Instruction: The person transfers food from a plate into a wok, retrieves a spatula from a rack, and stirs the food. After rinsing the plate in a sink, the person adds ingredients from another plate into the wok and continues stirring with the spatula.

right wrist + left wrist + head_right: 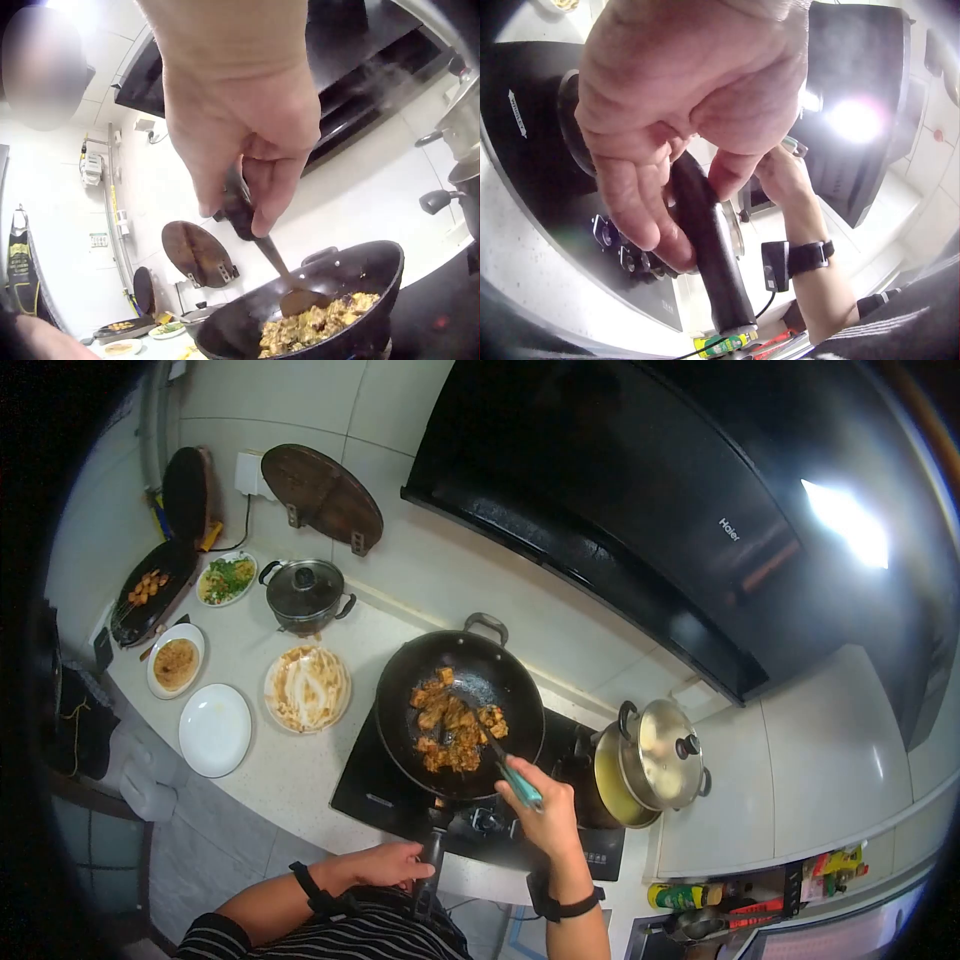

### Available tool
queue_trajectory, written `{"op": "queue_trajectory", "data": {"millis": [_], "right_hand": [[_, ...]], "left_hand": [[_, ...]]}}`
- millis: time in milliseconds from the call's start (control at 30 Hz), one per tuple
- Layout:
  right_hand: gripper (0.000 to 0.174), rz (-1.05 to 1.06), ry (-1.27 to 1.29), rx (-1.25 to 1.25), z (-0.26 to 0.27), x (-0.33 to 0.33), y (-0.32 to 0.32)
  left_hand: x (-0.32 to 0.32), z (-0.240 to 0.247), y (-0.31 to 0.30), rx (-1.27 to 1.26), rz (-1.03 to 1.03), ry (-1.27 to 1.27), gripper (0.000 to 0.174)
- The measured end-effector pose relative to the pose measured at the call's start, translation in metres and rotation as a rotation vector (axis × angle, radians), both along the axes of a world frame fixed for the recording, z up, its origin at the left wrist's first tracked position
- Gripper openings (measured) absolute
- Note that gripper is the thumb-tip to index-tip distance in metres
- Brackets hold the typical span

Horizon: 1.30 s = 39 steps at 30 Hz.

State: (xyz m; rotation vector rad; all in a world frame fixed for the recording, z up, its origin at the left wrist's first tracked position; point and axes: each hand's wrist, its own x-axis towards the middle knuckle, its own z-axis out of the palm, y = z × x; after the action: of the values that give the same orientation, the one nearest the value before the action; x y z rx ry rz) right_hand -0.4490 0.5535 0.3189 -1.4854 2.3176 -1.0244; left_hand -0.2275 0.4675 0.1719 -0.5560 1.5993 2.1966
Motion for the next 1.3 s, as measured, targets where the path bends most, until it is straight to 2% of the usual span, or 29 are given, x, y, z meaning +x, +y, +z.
{"op": "queue_trajectory", "data": {"millis": [133,233,333,400,467,500,633,700,800,900,1000,1033,1067,1100,1200,1233,1300], "right_hand": [[0.034,0.087,-0.073,0.061,0.033,-0.003,0.032],[0.034,0.054,0.007,0.042,0.066,-0.009,0.063],[0.034,0.134,0.053,0.097,0.096,-0.012,0.09],[0.035,0.223,0.036,0.16,0.097,-0.005,0.091],[0.034,0.305,0.067,0.179,0.088,0.005,0.084],[0.034,0.281,0.068,0.16,0.078,0.009,0.076],[0.034,0.145,0.047,0.05,0.033,0.011,0.045],[0.034,0.084,0.068,-0.004,0.031,0.012,0.044],[0.035,0.025,0.132,-0.086,0.035,0.006,0.049],[0.035,-0.128,0.047,-0.12,0.032,-0.002,0.044],[0.036,-0.144,0.078,-0.126,-0.007,-0.012,0.03],[0.037,-0.156,-0.032,-0.059,-0.011,-0.011,0.031],[0.037,-0.109,0.013,-0.073,-0.013,-0.008,0.033],[0.037,-0.062,0.056,-0.085,-0.012,-0.005,0.035],[0.036,-0.056,0.032,-0.075,0.013,-0.014,0.057],[0.035,-0.086,0.028,0.008,0.037,-0.012,0.065],[0.032,0.043,0.065,0.032,0.066,-0.02,0.087]], "left_hand": [[-0.001,-0.012,0.002,0.009,0.004,0.031,0.029],[0.0,-0.012,0.002,0.023,0.014,0.044,0.028],[0.001,-0.017,0.004,0.03,0.024,0.066,0.032],[0.0,-0.019,0.004,0.027,0.033,0.096,0.039],[0.001,-0.01,0.001,0.027,0.006,0.07,0.032],[0.0,-0.005,-0.001,0.027,-0.007,0.057,0.028],[0.0,-0.011,0.0,-0.028,-0.019,0.055,0.034],[-0.001,-0.007,-0.001,-0.027,0.008,0.061,0.042],[0.0,0.001,-0.006,-0.083,-0.022,0.056,0.043],[0.002,0.003,-0.006,-0.059,-0.017,0.016,0.032],[0.001,0.005,-0.007,-0.03,-0.012,0.006,0.032],[0.0,-0.002,-0.006,-0.042,-0.011,0.027,0.035],[0.0,-0.015,-0.004,-0.054,-0.007,0.046,0.037],[0.001,-0.022,-0.004,-0.065,-0.003,0.064,0.04],[0.007,-0.008,-0.01,-0.023,-0.012,0.011,0.03],[0.009,-0.004,-0.011,-0.021,-0.007,0.01,0.03],[0.011,-0.001,-0.013,-0.017,0.012,0.009,0.029]]}}
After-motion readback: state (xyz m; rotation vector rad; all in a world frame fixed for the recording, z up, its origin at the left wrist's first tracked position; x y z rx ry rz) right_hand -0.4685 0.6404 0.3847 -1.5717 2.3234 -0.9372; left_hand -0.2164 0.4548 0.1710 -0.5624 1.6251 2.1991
